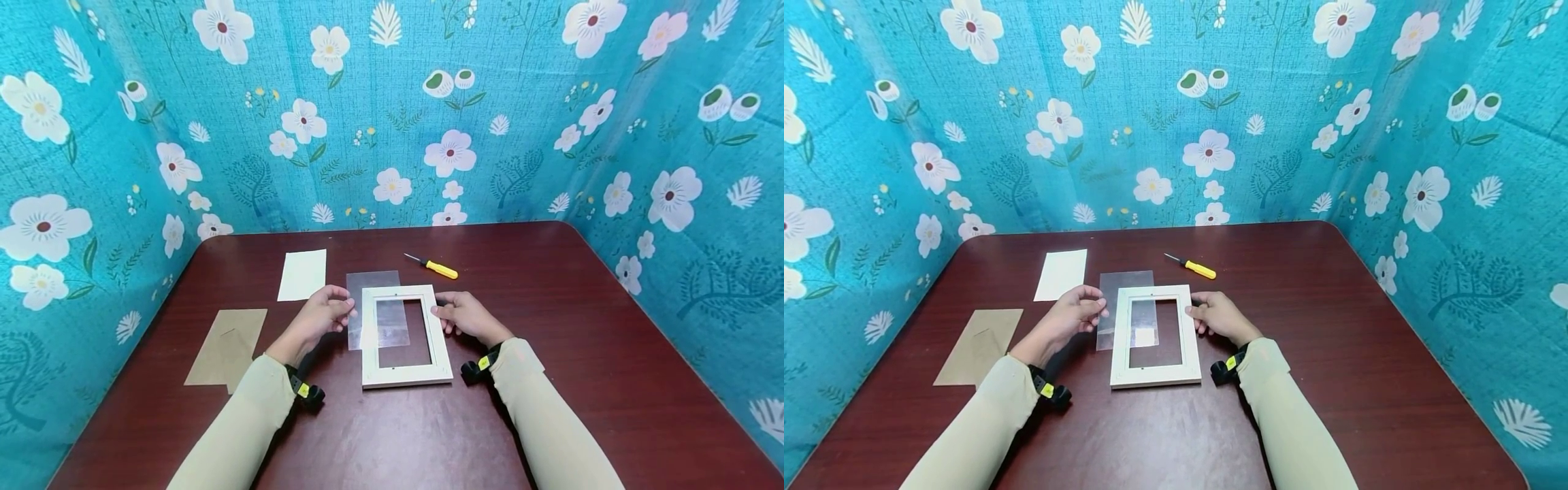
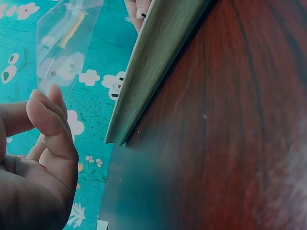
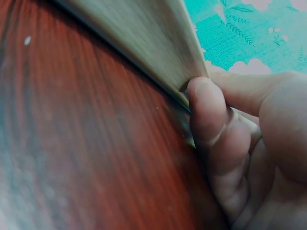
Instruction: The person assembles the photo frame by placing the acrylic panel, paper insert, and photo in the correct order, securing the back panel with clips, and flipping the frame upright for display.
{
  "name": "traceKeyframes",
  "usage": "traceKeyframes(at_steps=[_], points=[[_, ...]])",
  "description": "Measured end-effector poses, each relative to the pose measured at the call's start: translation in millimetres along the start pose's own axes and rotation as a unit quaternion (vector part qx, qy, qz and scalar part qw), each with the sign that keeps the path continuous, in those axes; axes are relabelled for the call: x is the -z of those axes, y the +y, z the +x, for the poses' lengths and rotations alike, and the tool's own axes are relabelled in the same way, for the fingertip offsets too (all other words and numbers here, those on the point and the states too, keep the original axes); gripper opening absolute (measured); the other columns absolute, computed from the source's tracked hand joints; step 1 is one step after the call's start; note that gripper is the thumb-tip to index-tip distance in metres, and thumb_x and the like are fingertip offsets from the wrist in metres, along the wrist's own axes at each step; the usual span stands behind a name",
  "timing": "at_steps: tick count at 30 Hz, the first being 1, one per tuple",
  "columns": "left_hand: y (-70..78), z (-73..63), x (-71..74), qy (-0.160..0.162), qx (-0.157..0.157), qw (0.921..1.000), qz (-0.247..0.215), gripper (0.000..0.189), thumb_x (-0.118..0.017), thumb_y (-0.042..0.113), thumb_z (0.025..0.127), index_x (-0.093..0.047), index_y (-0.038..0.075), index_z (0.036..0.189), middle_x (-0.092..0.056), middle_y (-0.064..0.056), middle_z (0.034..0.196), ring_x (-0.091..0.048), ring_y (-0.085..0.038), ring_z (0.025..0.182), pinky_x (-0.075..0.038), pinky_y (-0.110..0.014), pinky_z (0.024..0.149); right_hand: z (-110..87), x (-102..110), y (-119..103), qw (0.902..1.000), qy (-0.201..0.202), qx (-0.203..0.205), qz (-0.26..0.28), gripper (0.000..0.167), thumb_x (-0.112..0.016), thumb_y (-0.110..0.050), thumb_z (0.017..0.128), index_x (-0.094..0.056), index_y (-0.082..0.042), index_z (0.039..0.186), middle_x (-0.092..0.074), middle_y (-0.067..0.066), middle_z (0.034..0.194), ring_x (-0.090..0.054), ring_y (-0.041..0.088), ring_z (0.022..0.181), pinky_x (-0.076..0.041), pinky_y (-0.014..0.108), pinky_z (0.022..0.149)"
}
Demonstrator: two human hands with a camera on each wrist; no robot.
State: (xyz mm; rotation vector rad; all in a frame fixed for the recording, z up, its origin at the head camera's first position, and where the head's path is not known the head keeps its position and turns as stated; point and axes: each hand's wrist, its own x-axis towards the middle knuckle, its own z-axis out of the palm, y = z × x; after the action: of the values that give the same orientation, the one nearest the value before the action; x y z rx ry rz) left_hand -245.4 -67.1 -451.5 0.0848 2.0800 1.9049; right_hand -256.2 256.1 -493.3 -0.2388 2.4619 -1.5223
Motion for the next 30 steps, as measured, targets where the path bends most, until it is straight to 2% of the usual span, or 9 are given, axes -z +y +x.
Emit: traceKeyframes(at_steps=[12, 18, 30], points=[[0.5, 1.7, -6.8, -0.016, 0.001, 0.9999, 0.007, 0.036, -0.058, 0.009, 0.098, -0.042, -0.006, 0.127, -0.063, -0.012, 0.084, -0.051, -0.015, 0.062, -0.045, -0.025, 0.055, 1.3, 1, 0, 0.9999, -0.003, -0.008, -0.006, 0.048, -0.063, -0.023, 0.096, -0.051, 0.001, 0.137, -0.061, 0.009, 0.065, -0.057, 0.019, 0.055, -0.045, 0.030, 0.047], [-0.4, 2.0, -10.0, -0.019, 0.000, 0.9997, 0.013, 0.033, -0.057, 0.008, 0.099, -0.043, -0.005, 0.125, -0.063, -0.017, 0.088, -0.051, -0.015, 0.062, -0.045, -0.025, 0.055, 0.0, 1, -1, 1.0000, -0.003, -0.007, -0.005, 0.048, -0.063, -0.022, 0.096, -0.051, 0.001, 0.137, -0.061, 0.009, 0.065, -0.057, 0.019, 0.055, -0.045, 0.030, 0.047], [-1.8, 3.1, -19.9, -0.026, -0.006, 0.9995, 0.018, 0.026, -0.057, 0.005, 0.098, -0.045, -0.003, 0.120, -0.064, -0.012, 0.082, -0.052, -0.014, 0.059, -0.045, -0.025, 0.053, -0.6, 1, -2, 1.0000, -0.003, -0.007, -0.004, 0.049, -0.063, -0.023, 0.096, -0.051, 0.002, 0.137, -0.060, 0.008, 0.065, -0.057, 0.019, 0.055, -0.045, 0.031, 0.047]])
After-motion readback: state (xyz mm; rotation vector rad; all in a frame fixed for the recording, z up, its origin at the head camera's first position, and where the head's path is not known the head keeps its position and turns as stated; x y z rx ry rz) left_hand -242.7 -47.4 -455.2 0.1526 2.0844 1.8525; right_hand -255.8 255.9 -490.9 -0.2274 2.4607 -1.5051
